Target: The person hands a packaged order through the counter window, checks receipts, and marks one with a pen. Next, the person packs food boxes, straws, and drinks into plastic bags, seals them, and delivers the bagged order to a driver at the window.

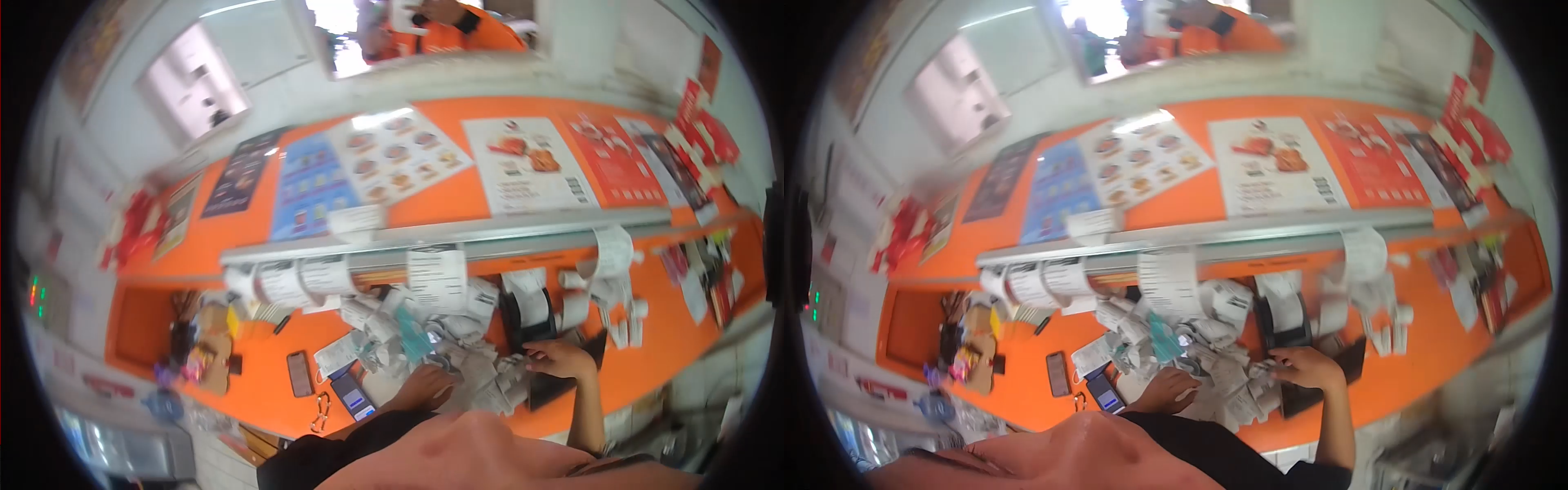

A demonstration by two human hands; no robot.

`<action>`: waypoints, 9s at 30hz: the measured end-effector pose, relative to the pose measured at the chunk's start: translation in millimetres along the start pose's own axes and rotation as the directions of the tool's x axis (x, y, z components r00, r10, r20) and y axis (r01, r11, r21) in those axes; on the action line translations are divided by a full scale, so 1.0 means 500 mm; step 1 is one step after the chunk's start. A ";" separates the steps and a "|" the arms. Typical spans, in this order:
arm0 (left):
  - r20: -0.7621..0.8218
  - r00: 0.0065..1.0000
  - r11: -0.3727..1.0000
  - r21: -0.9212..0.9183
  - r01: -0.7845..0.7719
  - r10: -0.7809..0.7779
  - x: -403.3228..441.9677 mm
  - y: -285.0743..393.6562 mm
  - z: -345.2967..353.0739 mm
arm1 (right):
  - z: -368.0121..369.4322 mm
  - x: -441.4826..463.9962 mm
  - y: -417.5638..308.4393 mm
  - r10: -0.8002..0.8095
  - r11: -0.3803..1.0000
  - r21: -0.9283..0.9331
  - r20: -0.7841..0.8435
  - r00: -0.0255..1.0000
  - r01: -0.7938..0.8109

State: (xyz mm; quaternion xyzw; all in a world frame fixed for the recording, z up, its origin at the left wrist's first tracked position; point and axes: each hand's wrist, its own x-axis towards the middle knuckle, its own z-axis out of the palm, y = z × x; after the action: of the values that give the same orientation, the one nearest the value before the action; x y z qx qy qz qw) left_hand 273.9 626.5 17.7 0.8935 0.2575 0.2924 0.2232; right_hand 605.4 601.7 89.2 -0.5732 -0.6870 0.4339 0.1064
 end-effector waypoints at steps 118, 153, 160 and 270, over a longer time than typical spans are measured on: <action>-0.364 0.921 0.813 0.573 0.103 0.139 0.275 0.010 -0.250 | -0.096 0.111 -0.222 -0.477 0.732 -0.607 -0.781 0.403 -0.309; -0.718 0.693 0.778 0.403 0.482 -0.058 0.037 -0.149 -0.446 | -0.035 0.188 -0.255 -0.511 0.700 -0.628 -0.773 0.377 -0.338; -0.843 0.521 0.675 0.464 0.574 0.137 -0.047 -0.228 -0.536 | -0.040 0.198 -0.265 -0.572 0.660 -0.680 -0.730 0.375 -0.317; -0.511 -0.718 0.392 -0.607 0.691 0.473 -3.681 2.863 0.283 | 3.024 -2.894 -1.042 -0.770 0.605 0.749 0.637 -0.037 0.271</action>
State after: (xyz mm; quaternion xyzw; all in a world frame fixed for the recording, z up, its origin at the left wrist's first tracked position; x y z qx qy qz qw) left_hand -445.5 -1594.9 -49.2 -0.1564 0.6986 0.5888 -0.3753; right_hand -266.3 -1370.8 62.9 0.1744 -0.6545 0.7336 -0.0549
